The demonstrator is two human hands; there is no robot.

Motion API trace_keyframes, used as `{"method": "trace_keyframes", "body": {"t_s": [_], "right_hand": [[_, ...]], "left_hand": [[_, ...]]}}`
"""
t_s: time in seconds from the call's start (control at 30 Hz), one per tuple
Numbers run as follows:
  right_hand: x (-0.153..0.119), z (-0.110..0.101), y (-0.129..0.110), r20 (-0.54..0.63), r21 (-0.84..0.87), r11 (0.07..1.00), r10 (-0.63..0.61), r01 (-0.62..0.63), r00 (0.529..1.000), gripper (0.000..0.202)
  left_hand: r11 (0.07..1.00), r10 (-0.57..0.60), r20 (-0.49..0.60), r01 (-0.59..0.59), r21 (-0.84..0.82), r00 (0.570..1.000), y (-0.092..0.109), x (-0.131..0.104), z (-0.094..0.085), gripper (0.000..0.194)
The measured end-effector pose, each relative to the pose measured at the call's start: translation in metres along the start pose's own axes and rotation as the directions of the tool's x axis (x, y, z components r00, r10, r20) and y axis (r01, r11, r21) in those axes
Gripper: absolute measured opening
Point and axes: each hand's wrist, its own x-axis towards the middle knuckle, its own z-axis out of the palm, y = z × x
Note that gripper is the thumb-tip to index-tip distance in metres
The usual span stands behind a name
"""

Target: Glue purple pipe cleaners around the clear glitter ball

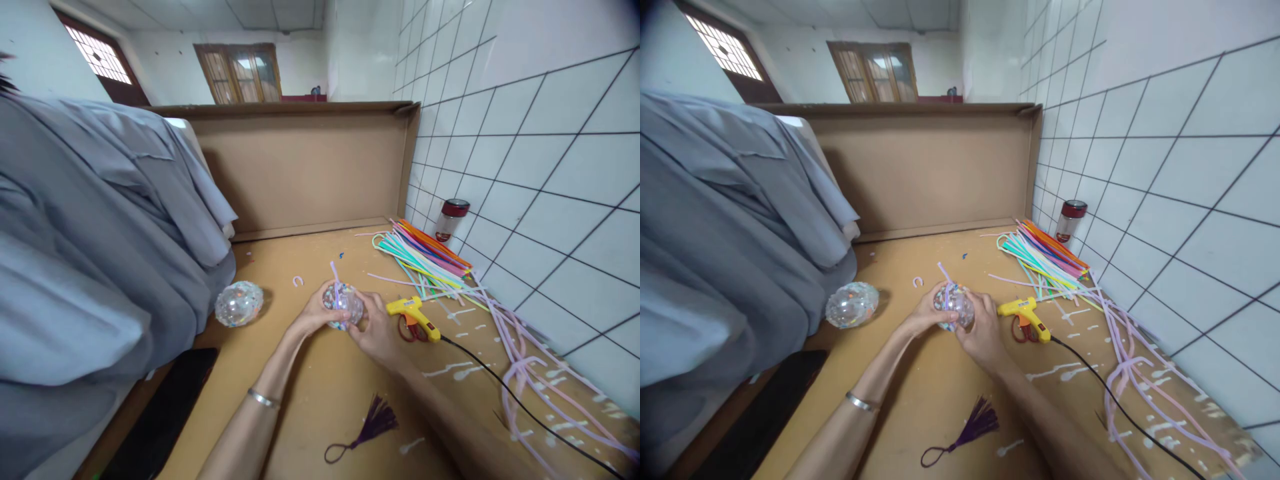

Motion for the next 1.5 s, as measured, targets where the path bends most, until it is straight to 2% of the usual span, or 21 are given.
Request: {"method": "trace_keyframes", "body": {"t_s": [0.23,0.37,0.53,0.63,0.77,0.87,0.97,1.1,1.23,1.37,1.5], "right_hand": [[-0.001,-0.003,0.001,-0.037,-0.013,1.000,-0.026,0.026,0.999,0.069],[-0.001,-0.002,0.001,-0.043,-0.033,0.999,-0.018,0.016,0.999,0.073],[-0.002,-0.001,0.002,-0.070,-0.046,0.999,-0.030,0.027,0.997,0.070],[-0.004,-0.001,0.000,-0.076,-0.079,0.996,-0.046,0.040,0.996,0.061],[-0.002,-0.006,-0.001,-0.118,-0.189,0.982,-0.040,0.017,0.992,0.031],[0.016,-0.025,0.003,-0.176,-0.284,0.957,0.005,-0.055,0.984,0.019],[0.052,-0.058,0.015,-0.239,-0.397,0.905,0.059,-0.153,0.969,0.019],[0.103,-0.115,0.039,-0.269,-0.573,0.771,0.145,-0.279,0.952,0.027],[0.127,-0.158,0.067,-0.284,-0.689,0.604,0.284,-0.401,0.916,0.023],[0.134,-0.180,0.094,-0.264,-0.753,0.472,0.421,-0.459,0.867,0.027],[0.138,-0.189,0.112,-0.213,-0.802,0.401,0.501,-0.443,0.839,0.034]], "left_hand": [[0.996,0.043,-0.066,-0.037,0.086,0.997,-0.005,-0.001,0.009,0.091],[0.975,0.077,-0.147,-0.043,0.220,0.986,-0.008,0.000,0.013,0.090],[0.964,0.125,-0.192,-0.073,0.257,0.973,-0.010,-0.002,0.015,0.087],[0.959,0.146,-0.215,-0.084,0.272,0.966,-0.015,-0.002,0.015,0.084],[0.950,0.175,-0.254,-0.095,0.297,0.951,-0.022,0.000,0.016,0.083],[0.950,0.168,-0.249,-0.090,0.298,0.954,-0.024,0.001,0.017,0.083],[0.953,0.156,-0.232,-0.084,0.290,0.960,-0.023,0.001,0.017,0.084],[0.958,0.147,-0.238,-0.079,0.275,0.960,-0.022,-0.001,0.017,0.082],[0.970,0.162,-0.246,-0.108,0.219,0.956,-0.023,-0.002,0.018,0.082],[0.985,0.111,-0.298,-0.064,0.163,0.948,-0.022,0.001,0.019,0.082],[0.990,0.072,-0.329,-0.029,0.135,0.942,-0.017,0.002,0.020,0.080]]}}
